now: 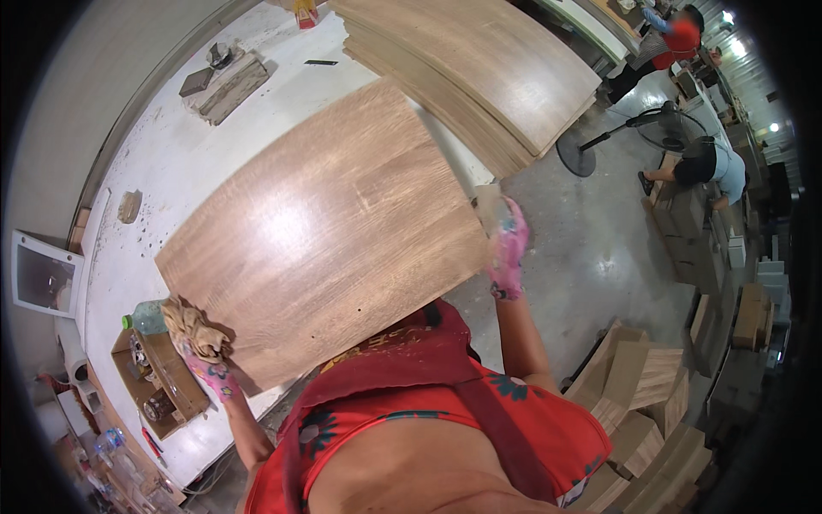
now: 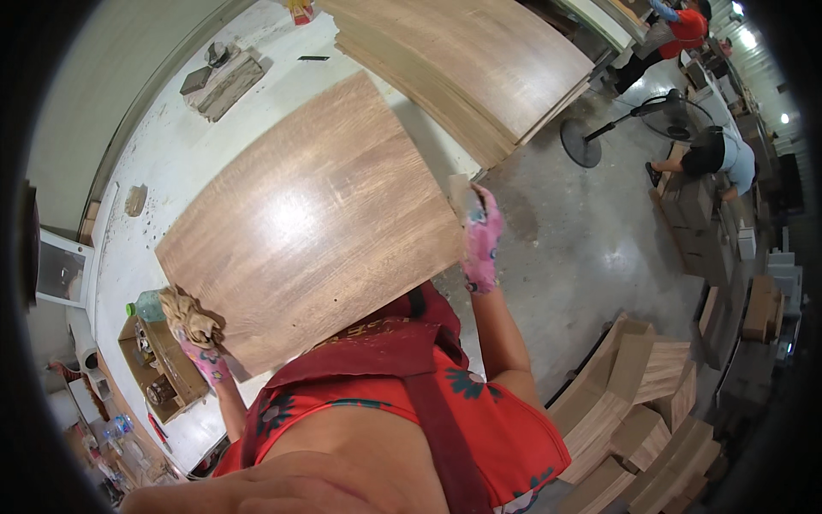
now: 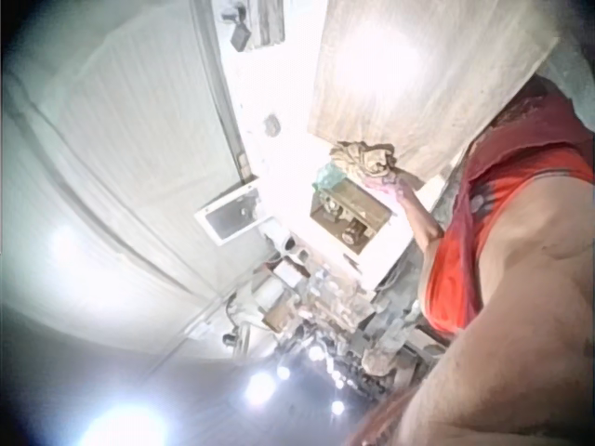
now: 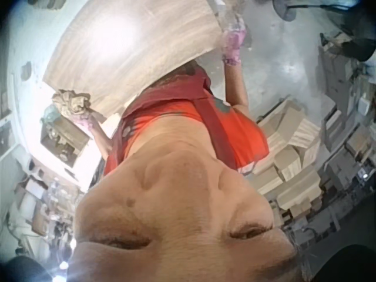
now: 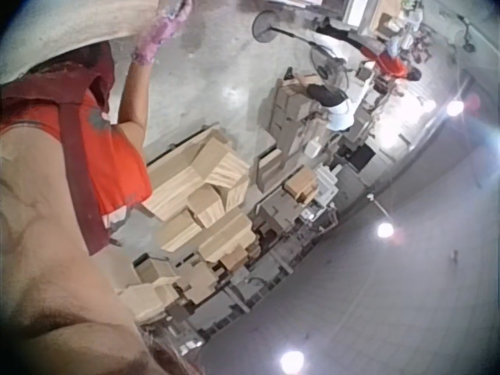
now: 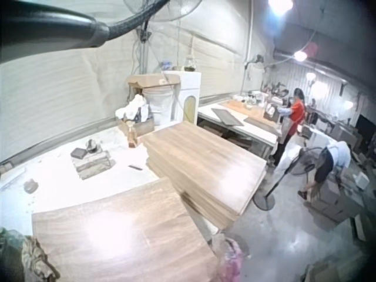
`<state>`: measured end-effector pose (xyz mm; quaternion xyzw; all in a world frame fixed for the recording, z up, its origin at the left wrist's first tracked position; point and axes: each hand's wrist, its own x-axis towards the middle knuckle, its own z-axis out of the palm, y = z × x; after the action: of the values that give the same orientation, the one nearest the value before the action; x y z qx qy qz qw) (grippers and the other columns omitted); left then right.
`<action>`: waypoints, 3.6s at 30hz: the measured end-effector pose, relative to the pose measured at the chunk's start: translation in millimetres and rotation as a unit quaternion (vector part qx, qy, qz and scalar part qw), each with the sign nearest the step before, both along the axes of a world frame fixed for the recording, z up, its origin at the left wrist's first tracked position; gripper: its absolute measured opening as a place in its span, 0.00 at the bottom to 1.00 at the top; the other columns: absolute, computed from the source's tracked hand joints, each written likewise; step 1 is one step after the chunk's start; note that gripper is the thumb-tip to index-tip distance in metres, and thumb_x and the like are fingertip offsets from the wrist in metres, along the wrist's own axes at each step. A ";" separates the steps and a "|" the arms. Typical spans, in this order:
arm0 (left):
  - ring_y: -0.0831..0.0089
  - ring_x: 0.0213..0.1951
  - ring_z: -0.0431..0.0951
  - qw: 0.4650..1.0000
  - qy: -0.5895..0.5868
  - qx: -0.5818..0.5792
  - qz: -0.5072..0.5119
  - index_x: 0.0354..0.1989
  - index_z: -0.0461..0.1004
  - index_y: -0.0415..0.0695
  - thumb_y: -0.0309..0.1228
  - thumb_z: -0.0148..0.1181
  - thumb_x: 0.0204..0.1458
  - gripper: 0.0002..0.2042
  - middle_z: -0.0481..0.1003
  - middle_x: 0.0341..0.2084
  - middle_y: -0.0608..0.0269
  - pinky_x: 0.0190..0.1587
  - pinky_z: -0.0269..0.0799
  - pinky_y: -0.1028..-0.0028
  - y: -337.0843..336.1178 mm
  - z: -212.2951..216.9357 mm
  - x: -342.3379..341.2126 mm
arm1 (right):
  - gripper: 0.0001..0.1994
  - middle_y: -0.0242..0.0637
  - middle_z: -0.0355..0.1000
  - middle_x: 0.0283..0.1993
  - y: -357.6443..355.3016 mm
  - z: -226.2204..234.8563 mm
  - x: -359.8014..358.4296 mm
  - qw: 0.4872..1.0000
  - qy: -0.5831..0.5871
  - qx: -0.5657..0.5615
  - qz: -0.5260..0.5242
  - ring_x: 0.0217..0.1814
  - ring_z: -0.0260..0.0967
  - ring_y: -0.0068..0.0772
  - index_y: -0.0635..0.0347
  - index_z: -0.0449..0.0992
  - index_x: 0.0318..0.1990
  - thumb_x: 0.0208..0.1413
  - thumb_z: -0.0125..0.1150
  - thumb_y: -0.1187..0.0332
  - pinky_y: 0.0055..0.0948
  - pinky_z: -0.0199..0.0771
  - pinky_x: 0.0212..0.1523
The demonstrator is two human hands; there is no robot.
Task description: The person wipes wood panels with a cloth and a sanding block, then stacks the panels together.
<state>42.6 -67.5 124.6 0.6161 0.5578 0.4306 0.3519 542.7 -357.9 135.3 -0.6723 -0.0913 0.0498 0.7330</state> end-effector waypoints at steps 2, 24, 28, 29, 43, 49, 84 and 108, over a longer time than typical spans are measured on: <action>0.66 0.50 0.70 0.998 0.014 0.041 -0.039 0.54 0.67 0.36 0.32 0.50 0.55 0.19 0.71 0.49 0.53 0.54 0.65 0.70 11.4 24.3 34.6 | 0.18 0.40 0.70 0.49 -21.8 21.3 15.5 0.998 -0.021 0.059 -0.030 0.51 0.66 0.29 0.66 0.69 0.51 0.54 0.42 0.78 0.26 0.66 0.52; 0.63 0.48 0.73 0.749 -0.239 0.160 -0.597 0.52 0.70 0.42 0.35 0.64 0.44 0.25 0.72 0.45 0.52 0.50 0.70 0.67 -8.6 83.2 580.2 | 0.19 0.50 0.69 0.46 -61.4 79.3 104.2 0.954 -0.151 0.029 -0.256 0.46 0.70 0.42 0.71 0.62 0.54 0.57 0.51 0.72 0.33 0.72 0.44; 0.54 0.55 0.67 0.845 -0.180 0.187 -0.467 0.55 0.68 0.45 0.40 0.64 0.42 0.28 0.71 0.49 0.50 0.59 0.62 0.64 13.6 72.5 605.1 | 0.16 0.54 0.69 0.43 -34.6 57.3 112.0 0.799 -0.316 -0.418 -0.295 0.43 0.70 0.47 0.74 0.64 0.48 0.56 0.50 0.70 0.37 0.72 0.41; 0.56 0.57 0.65 0.856 -0.159 0.157 -0.467 0.56 0.68 0.46 0.39 0.65 0.42 0.29 0.70 0.50 0.50 0.58 0.62 0.65 14.4 76.9 622.4 | 0.16 0.54 0.69 0.43 -35.4 50.9 120.3 0.758 -0.303 -0.484 -0.315 0.42 0.70 0.47 0.75 0.64 0.47 0.56 0.49 0.70 0.37 0.73 0.40; 0.58 0.58 0.63 0.780 -0.271 0.294 -0.481 0.55 0.68 0.51 0.40 0.64 0.46 0.26 0.68 0.53 0.57 0.65 0.48 0.57 -61.3 40.9 608.4 | 0.23 0.44 0.66 0.54 51.6 53.3 153.9 0.951 -0.090 0.155 -0.252 0.50 0.66 0.38 0.66 0.66 0.54 0.62 0.42 0.55 0.37 0.68 0.51; 0.61 0.42 0.76 0.759 -0.324 0.058 -0.561 0.50 0.71 0.48 0.36 0.66 0.44 0.22 0.75 0.43 0.59 0.45 0.73 0.64 -66.4 3.7 476.1 | 0.25 0.48 0.64 0.56 61.7 41.0 117.2 0.966 -0.237 0.074 -0.077 0.54 0.65 0.41 0.67 0.62 0.57 0.61 0.43 0.55 0.38 0.69 0.52; 0.62 0.52 0.69 0.962 -0.193 0.085 -0.172 0.52 0.69 0.43 0.31 0.68 0.38 0.28 0.71 0.48 0.55 0.57 0.63 0.68 -12.6 -93.0 190.2 | 0.28 0.47 0.67 0.40 392.5 -37.0 -345.9 0.297 -0.580 -0.235 0.721 0.46 0.66 0.44 0.65 0.68 0.47 0.50 0.56 0.47 0.41 0.71 0.46; 0.61 0.52 0.68 0.889 -0.226 0.057 -0.395 0.51 0.71 0.44 0.29 0.68 0.36 0.28 0.71 0.48 0.54 0.56 0.63 0.68 24.5 -76.9 259.0 | 0.25 0.54 0.67 0.44 489.2 -38.9 -316.4 0.497 -0.543 -0.265 0.623 0.45 0.69 0.45 0.66 0.71 0.48 0.48 0.59 0.55 0.38 0.71 0.48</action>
<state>301.6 -43.0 47.8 0.6906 0.1483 0.4150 0.5734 226.3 131.3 96.4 -0.4985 -0.8488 0.1406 0.1060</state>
